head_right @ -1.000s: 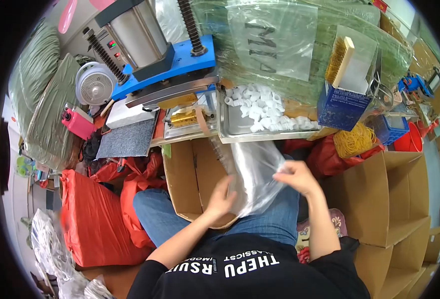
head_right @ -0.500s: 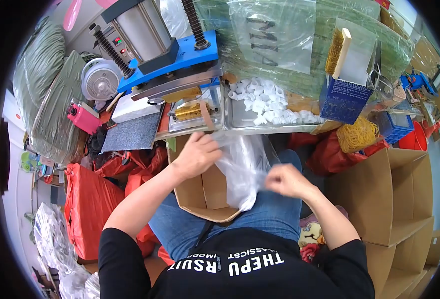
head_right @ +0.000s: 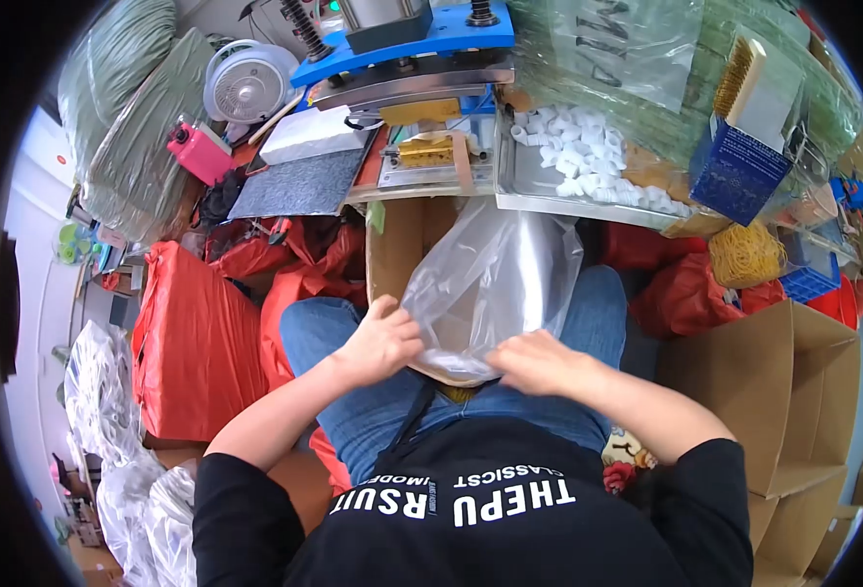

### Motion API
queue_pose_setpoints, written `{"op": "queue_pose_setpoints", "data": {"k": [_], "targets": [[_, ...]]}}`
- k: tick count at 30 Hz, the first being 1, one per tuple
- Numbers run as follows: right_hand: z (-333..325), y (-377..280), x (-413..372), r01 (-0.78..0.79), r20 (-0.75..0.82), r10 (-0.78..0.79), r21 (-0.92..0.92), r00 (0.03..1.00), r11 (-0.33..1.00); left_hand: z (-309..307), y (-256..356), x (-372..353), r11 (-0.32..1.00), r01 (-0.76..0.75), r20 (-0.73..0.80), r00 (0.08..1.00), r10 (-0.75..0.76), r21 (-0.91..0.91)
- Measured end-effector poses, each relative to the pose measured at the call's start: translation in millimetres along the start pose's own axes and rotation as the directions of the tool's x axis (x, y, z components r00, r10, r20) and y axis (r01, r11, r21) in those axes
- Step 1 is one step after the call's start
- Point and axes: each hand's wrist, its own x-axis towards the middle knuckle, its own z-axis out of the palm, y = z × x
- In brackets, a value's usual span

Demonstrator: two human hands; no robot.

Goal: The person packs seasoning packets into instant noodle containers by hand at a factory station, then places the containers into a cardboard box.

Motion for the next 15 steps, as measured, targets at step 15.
{"op": "queue_pose_setpoints", "data": {"k": [15], "targets": [[51,37,-17,-0.281,0.2,0.276,-0.004,0.94,0.96,52,22,-49,0.652,0.756,0.529,0.53,-0.663,0.06]]}}
